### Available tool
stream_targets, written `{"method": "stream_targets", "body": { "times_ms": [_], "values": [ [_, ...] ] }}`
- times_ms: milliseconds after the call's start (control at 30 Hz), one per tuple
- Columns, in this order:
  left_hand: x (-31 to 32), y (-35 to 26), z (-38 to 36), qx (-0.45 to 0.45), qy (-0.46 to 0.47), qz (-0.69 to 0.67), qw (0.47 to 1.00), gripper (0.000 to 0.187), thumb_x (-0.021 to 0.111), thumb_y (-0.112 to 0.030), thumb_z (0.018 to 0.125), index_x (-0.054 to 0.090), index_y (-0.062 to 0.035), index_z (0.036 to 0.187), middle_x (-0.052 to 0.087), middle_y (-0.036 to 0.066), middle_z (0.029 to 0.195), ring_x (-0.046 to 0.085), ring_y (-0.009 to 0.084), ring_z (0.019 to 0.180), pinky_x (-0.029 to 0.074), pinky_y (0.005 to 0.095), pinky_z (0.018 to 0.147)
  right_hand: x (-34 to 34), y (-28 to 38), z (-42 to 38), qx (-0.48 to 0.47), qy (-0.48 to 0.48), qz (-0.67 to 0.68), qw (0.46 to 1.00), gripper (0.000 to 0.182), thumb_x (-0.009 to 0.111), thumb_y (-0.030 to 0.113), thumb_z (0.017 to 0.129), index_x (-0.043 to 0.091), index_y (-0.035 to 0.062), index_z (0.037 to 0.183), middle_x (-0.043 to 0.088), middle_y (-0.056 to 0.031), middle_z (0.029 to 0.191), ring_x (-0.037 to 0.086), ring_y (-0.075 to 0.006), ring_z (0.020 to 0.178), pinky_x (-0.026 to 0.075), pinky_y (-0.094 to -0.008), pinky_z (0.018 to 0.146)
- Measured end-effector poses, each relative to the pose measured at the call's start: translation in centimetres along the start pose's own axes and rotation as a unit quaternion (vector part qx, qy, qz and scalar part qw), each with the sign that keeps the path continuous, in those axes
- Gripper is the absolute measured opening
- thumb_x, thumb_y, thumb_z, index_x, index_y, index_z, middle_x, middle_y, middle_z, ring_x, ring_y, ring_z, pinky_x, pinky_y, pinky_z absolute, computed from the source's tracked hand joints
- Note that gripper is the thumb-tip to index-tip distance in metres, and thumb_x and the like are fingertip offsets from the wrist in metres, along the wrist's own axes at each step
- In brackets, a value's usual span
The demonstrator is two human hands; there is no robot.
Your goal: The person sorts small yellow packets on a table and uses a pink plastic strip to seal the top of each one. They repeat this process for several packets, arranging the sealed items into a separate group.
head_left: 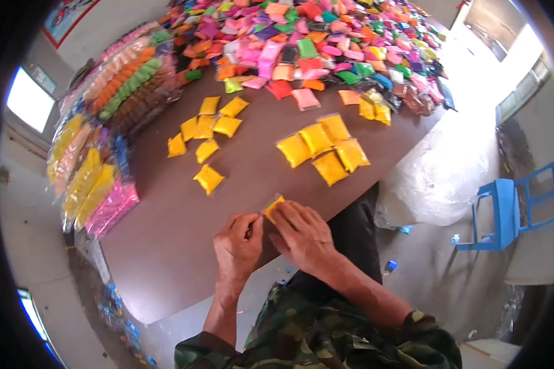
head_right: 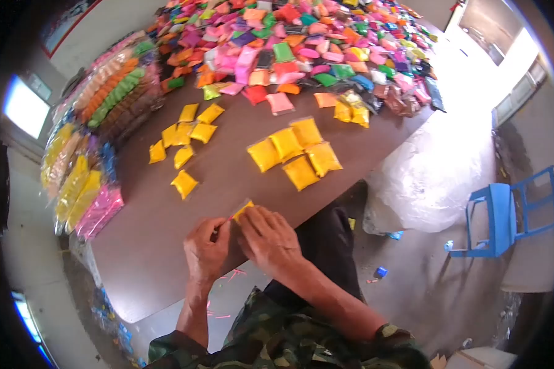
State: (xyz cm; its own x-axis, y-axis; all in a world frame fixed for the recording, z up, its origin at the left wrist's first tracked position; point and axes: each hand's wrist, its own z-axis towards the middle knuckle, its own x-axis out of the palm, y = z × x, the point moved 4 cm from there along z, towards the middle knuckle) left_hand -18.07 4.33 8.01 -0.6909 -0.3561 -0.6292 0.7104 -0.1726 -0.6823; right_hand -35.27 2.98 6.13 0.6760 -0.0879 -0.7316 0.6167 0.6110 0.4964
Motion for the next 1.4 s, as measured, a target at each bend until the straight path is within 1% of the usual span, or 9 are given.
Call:
{"method": "stream_targets", "body": {
  "times_ms": [200,300,500,600,800,900,1000,1267,1400],
  "values": [
    [0.6,1.1,1.4,0.005,0.067,0.059,0.996,0.003,0.080,-0.006,0.098,0.079,-0.0048,0.100,0.077,0.013,0.097,0.077,0.0357,0.081,0.062,0.0442,0.072,0.2,0.1,0.3,-0.003,-0.009,-0.004,1.000,0.053,0.088,0.017,0.086,0.071,0.0037,0.135,0.066,-0.0139,0.139,0.067,-0.0343,0.132,0.055,-0.0469,0.109],
    [0.3,1.1,1.9,0.010,0.086,0.047,0.995,0.005,0.080,-0.001,0.098,0.078,0.0005,0.101,0.075,0.014,0.093,0.074,0.0299,0.077,0.059,0.0403,0.068,0.6,-0.1,0.2,-0.006,-0.024,-0.011,1.000,0.052,0.088,0.017,0.087,0.071,0.0041,0.134,0.065,-0.0134,0.139,0.067,-0.0335,0.131,0.055,-0.0467,0.110],
    [0.6,1.4,3.2,0.060,0.133,0.074,0.987,0.003,0.078,-0.002,0.099,0.076,-0.0017,0.101,0.072,0.015,0.091,0.072,0.0366,0.076,0.056,0.0452,0.067,0.5,-0.3,0.4,-0.002,-0.020,-0.003,1.000,0.051,0.087,0.017,0.087,0.072,0.0049,0.133,0.065,-0.0128,0.140,0.066,-0.0336,0.131,0.054,-0.0471,0.110],
    [1.4,1.9,4.2,0.075,0.151,0.117,0.979,0.005,0.078,-0.011,0.102,0.077,-0.0066,0.099,0.074,0.011,0.095,0.074,0.0381,0.079,0.059,0.0469,0.069,0.7,-0.4,0.1,-0.003,-0.037,0.000,0.999,0.050,0.087,0.017,0.087,0.072,0.0065,0.133,0.066,-0.0128,0.140,0.067,-0.0337,0.130,0.053,-0.0474,0.110],
    [0.9,0.6,5.9,0.049,0.150,0.081,0.984,0.006,0.077,-0.013,0.102,0.077,-0.0070,0.099,0.075,0.012,0.096,0.075,0.0379,0.084,0.060,0.0484,0.073,0.9,-0.7,0.1,0.007,-0.085,0.023,0.996,0.047,0.087,0.015,0.086,0.074,0.0085,0.131,0.071,-0.0112,0.137,0.070,-0.0320,0.126,0.052,-0.0478,0.109],
    [1.5,0.6,5.0,0.088,0.155,0.050,0.983,0.005,0.079,-0.010,0.100,0.079,-0.0051,0.101,0.076,0.015,0.093,0.074,0.0397,0.083,0.057,0.0468,0.072,0.9,-0.8,0.2,0.006,-0.093,0.019,0.995,0.045,0.085,0.014,0.087,0.075,0.0089,0.130,0.073,-0.0099,0.134,0.071,-0.0309,0.125,0.053,-0.0477,0.109],
    [2.1,1.0,5.3,0.066,0.166,0.064,0.982,0.005,0.078,-0.011,0.100,0.078,-0.0053,0.100,0.076,0.015,0.094,0.074,0.0388,0.084,0.058,0.0464,0.072,1.4,-0.9,0.2,-0.013,-0.096,0.009,0.995,0.048,0.084,0.015,0.086,0.073,0.0070,0.132,0.069,-0.0109,0.134,0.069,-0.0303,0.125,0.052,-0.0470,0.106],
    [3.3,1.4,7.6,0.125,0.161,0.073,0.976,0.006,0.078,-0.012,0.100,0.077,-0.0058,0.099,0.074,0.013,0.095,0.073,0.0386,0.084,0.058,0.0460,0.072,1.4,-1.0,0.1,-0.013,-0.097,0.011,0.995,0.047,0.084,0.014,0.087,0.073,0.0079,0.132,0.070,-0.0103,0.135,0.069,-0.0300,0.124,0.052,-0.0465,0.106],
    [3.0,0.9,6.6,0.118,0.206,0.092,0.967,0.009,0.077,-0.014,0.102,0.076,-0.0057,0.099,0.073,0.013,0.096,0.073,0.0389,0.086,0.058,0.0475,0.074,1.5,-1.2,0.0,-0.010,-0.099,0.013,0.995,0.047,0.084,0.014,0.087,0.073,0.0082,0.132,0.071,-0.0103,0.135,0.069,-0.0302,0.125,0.052,-0.0467,0.108]
  ]
}}
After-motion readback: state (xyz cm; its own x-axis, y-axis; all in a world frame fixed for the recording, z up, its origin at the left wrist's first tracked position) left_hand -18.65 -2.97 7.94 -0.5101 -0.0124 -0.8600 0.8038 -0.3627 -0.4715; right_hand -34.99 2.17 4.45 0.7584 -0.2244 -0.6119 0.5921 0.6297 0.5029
